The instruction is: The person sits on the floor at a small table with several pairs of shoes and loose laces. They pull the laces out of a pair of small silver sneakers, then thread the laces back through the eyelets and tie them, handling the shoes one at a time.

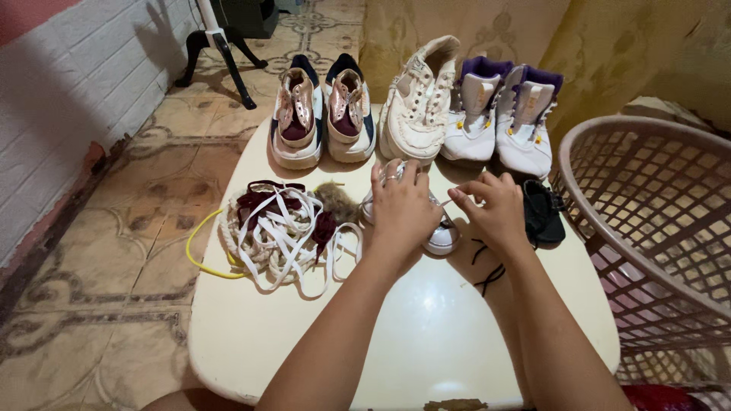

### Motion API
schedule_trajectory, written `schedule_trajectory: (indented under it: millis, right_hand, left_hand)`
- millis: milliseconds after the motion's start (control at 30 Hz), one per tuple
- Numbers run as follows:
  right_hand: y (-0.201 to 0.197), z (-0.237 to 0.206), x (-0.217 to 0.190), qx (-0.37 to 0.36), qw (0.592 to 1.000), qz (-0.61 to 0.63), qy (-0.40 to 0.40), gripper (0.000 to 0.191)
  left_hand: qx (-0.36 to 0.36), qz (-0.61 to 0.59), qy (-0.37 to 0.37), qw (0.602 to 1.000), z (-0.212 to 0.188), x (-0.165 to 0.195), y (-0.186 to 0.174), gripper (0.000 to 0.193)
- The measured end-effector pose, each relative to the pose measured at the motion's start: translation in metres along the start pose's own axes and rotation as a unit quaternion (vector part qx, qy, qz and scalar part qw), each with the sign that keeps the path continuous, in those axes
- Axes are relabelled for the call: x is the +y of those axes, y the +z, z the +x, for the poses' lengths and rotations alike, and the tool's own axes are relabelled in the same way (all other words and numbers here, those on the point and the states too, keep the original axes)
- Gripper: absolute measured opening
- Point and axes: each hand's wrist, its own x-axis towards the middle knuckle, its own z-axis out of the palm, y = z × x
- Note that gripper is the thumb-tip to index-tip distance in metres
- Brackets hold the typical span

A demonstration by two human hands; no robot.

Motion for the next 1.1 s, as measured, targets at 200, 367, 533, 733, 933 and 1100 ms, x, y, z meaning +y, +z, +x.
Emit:
schedule_trajectory:
  millis: [200,367,533,733,933,1100]
  right_hand:
    - [0.0,-0.002,0.001,-0.016,1.0,-0.023,-0.009,0.017]
    - [0.0,-0.002,0.001,-0.014,0.999,-0.024,-0.023,0.017]
    - [0.002,-0.001,0.003,-0.018,1.0,-0.016,0.001,0.021]
    - [0.009,-0.004,0.014,-0.007,0.999,0.029,-0.011,0.021]
    - [0.019,-0.007,0.03,-0.04,0.964,0.243,0.096,0.015]
    - [0.019,-0.008,0.033,-0.084,0.943,0.283,0.153,0.013]
  left_hand:
    - [-0.043,-0.061,-0.019,0.997,-0.001,-0.002,-0.007,0.043]
    - [-0.102,-0.06,-0.023,0.993,0.002,-0.004,-0.004,0.037]
    - [-0.036,-0.076,0.031,0.996,-0.003,-0.004,0.015,0.037]
    - [-0.064,-0.173,0.056,0.981,-0.006,-0.004,0.002,0.027]
    - [-0.17,-0.444,-0.18,0.861,-0.016,-0.009,-0.026,0.01]
    - [-0.062,-0.265,0.041,0.961,-0.007,-0.016,-0.008,0.018]
